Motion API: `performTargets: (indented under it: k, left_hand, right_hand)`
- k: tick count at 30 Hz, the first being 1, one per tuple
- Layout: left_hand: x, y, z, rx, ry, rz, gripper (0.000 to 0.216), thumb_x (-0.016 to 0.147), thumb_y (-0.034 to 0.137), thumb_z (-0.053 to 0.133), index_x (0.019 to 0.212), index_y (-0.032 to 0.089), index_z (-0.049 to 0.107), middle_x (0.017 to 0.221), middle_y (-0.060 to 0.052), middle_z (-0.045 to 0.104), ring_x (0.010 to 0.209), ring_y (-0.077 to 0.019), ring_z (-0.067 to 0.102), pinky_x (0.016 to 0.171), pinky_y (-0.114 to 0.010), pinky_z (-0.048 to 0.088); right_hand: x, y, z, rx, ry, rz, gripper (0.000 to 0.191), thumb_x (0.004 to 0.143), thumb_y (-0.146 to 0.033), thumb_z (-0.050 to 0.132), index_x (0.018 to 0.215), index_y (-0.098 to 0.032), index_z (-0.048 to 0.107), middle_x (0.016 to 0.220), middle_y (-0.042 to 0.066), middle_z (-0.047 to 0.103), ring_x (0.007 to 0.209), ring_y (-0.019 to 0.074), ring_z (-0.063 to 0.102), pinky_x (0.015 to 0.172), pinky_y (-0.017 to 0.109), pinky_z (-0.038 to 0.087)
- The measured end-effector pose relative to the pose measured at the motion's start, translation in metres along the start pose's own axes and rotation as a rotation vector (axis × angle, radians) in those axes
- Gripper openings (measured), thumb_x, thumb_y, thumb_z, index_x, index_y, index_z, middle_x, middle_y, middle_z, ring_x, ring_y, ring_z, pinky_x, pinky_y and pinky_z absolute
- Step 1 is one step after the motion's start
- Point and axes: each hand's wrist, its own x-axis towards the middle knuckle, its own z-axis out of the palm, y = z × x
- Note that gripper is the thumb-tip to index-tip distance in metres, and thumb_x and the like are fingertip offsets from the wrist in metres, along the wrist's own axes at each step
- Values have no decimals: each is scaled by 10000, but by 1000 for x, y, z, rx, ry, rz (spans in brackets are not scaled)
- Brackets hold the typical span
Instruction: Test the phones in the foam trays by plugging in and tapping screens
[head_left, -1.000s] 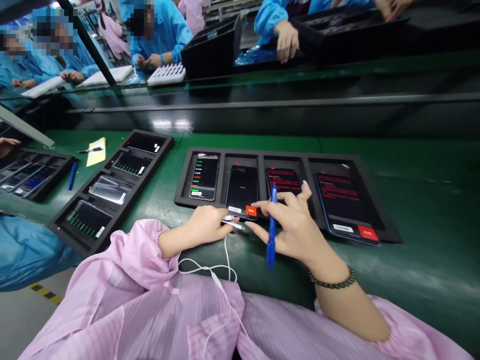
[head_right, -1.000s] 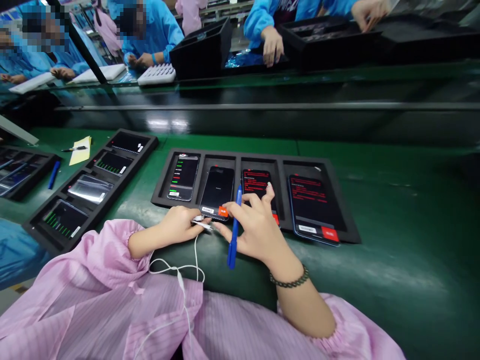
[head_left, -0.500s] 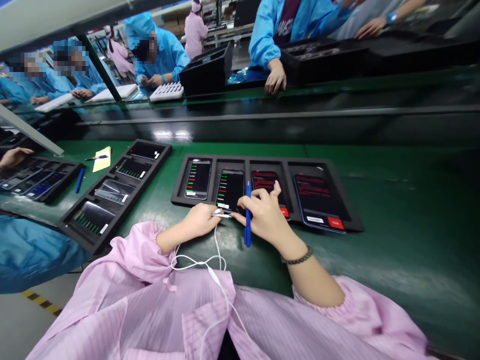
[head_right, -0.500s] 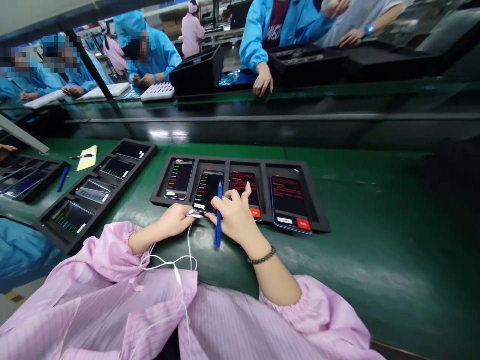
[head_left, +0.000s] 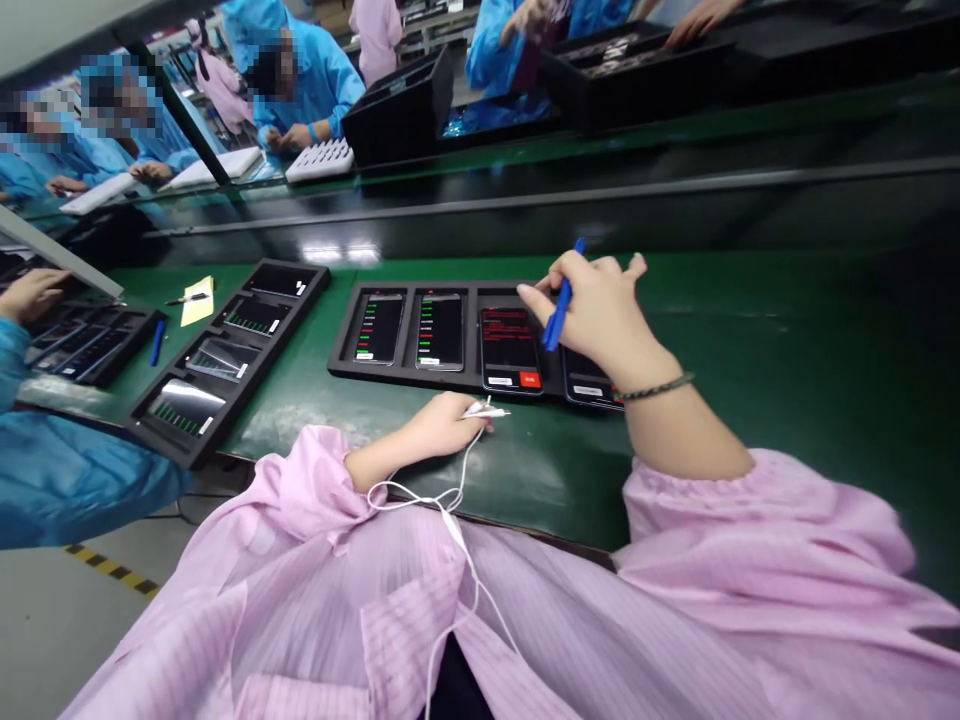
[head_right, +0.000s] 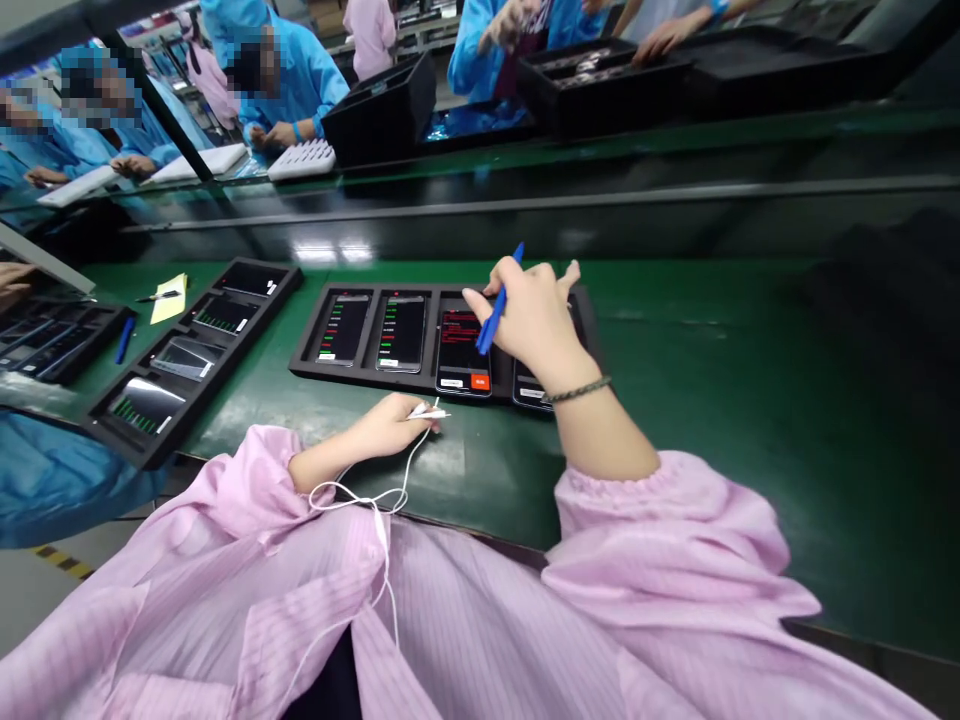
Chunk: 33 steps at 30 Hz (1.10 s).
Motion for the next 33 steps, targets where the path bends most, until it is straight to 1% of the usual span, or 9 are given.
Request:
performTargets:
  k: [3,7,14,16,18,21,24,30,33]
  left_hand:
    - [7,7,13,128,5,-15,225,896,161,529,891,126,751,900,-74,765,839,-211,678,758,-274,456]
    - [6,12,20,237,69,-49,258,928,181,491,945,119,741,958,-117,771,869,-239,694,761,-292,467]
    - [4,9,22,248,175,-67,263,947,181,479,809,138,698,773,-70,715,722,-199,625,697,-274,422]
    - [5,6,22,211,193,-73,238,934,166,499,791,139,687,728,-48,683,688,-184,588,688,-270,403]
    - [5,5,23,172,196,-78,216,919,151,513,788,137,683,710,-33,661,677,-176,565,684,-268,390]
    - [7,5,23,121,193,-90,206,902,140,519,791,137,692,701,-18,647,675,-170,555,690,-266,394]
    - [13,6,26,39,194,-114,226,898,133,505,801,135,708,679,4,628,665,-153,555,695,-251,413]
    - [21,6,34,-123,175,-189,381,982,230,406,893,87,747,517,50,468,493,-111,436,566,-227,386]
    - [13,8,31,-90,197,-178,302,950,239,497,853,112,754,574,24,553,561,-124,507,608,-233,393]
  right_hand:
    - [10,30,17,-30,-147,5,311,899,-538,530,890,-232,479,840,96,591,945,344,547,1046,764,276]
    - [14,49,35,-5,-284,-34,324,898,-551,497,880,-232,442,820,99,569,864,317,553,941,598,445]
    - [22,57,39,49,-388,-113,398,892,-635,495,922,-242,441,840,86,590,763,270,549,796,435,498]
    - [25,59,38,49,-423,-121,414,883,-649,506,937,-242,453,815,79,583,764,276,559,773,425,498]
    - [28,60,38,54,-451,-133,421,873,-650,529,939,-240,466,803,81,590,794,290,577,806,435,495]
    - [30,56,37,81,-503,-134,401,873,-628,548,935,-241,464,862,96,642,836,293,613,830,420,495]
    - [28,50,37,104,-550,-134,368,879,-600,540,942,-249,445,904,89,673,792,267,635,748,370,499]
    - [22,51,41,160,-503,-177,263,857,-499,495,844,-265,373,880,90,679,795,277,638,721,394,505]
    - [20,55,42,171,-480,-209,248,862,-480,469,819,-270,344,899,97,688,856,288,637,827,457,521]
